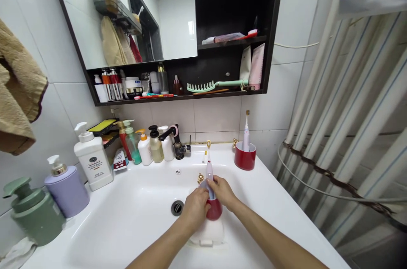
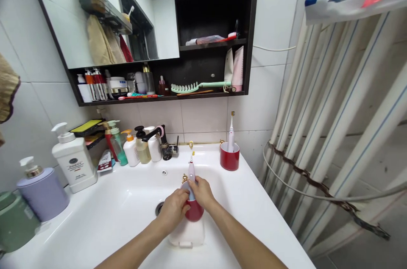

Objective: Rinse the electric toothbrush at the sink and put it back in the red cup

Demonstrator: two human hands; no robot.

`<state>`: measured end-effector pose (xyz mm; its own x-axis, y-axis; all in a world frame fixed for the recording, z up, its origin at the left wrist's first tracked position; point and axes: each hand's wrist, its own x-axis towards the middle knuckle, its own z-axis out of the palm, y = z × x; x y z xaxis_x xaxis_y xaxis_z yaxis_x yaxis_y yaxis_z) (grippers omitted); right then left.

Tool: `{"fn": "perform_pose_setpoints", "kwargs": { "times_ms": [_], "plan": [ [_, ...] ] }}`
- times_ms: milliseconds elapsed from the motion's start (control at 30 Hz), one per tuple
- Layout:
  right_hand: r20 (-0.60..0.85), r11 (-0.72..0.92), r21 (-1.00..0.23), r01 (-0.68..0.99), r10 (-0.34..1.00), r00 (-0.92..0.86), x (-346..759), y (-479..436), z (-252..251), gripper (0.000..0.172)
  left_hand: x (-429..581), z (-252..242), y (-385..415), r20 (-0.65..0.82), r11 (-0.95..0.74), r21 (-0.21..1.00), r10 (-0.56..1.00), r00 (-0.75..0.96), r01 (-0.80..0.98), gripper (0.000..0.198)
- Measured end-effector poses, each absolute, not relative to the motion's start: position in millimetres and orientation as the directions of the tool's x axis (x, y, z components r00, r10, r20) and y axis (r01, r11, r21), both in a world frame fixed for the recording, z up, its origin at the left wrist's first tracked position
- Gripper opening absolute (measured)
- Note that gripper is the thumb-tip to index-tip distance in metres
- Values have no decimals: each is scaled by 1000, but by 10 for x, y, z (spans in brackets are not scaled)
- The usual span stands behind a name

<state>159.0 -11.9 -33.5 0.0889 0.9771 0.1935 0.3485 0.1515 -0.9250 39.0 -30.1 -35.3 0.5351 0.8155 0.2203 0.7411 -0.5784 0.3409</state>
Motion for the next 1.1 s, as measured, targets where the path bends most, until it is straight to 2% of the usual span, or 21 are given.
{"fn": "perform_pose_setpoints", "kwargs": {
  "times_ms": [233,500,667,800,867,933,1000,1067,1100],
  "plan": [
    [254,105,-903,416,912,322,1916,142,-46,39,771,34,179,310,-625,247,775,550,741,17],
    [309,117,-902,416,848,431,2070,293,-33,45,1203,300,707,399,-619,278,770,498,735,13],
    [274,90,-920,382,845,459,2141,512,-46,46,1330,274,876,402,-607,322,783,475,727,14],
    [283,110,-923,368,842,460,2160,519,-18,51,1336,288,895,471,-618,432,776,419,657,22],
    [308,139,-921,363,830,464,2158,446,32,53,1295,337,838,531,-591,540,792,302,600,28],
    [338,180,-918,352,822,459,2141,327,143,55,1229,439,717,515,-518,735,846,137,438,37],
    [371,234,-912,335,820,436,2096,171,329,56,1154,593,527,426,-430,898,903,58,94,50],
    [417,329,-903,276,827,377,2022,-13,570,58,1083,777,285,408,-365,896,902,142,-251,67],
    [465,440,-885,150,829,311,1977,-109,694,61,1053,868,157,425,-334,865,885,192,-374,72]
  ]
}}
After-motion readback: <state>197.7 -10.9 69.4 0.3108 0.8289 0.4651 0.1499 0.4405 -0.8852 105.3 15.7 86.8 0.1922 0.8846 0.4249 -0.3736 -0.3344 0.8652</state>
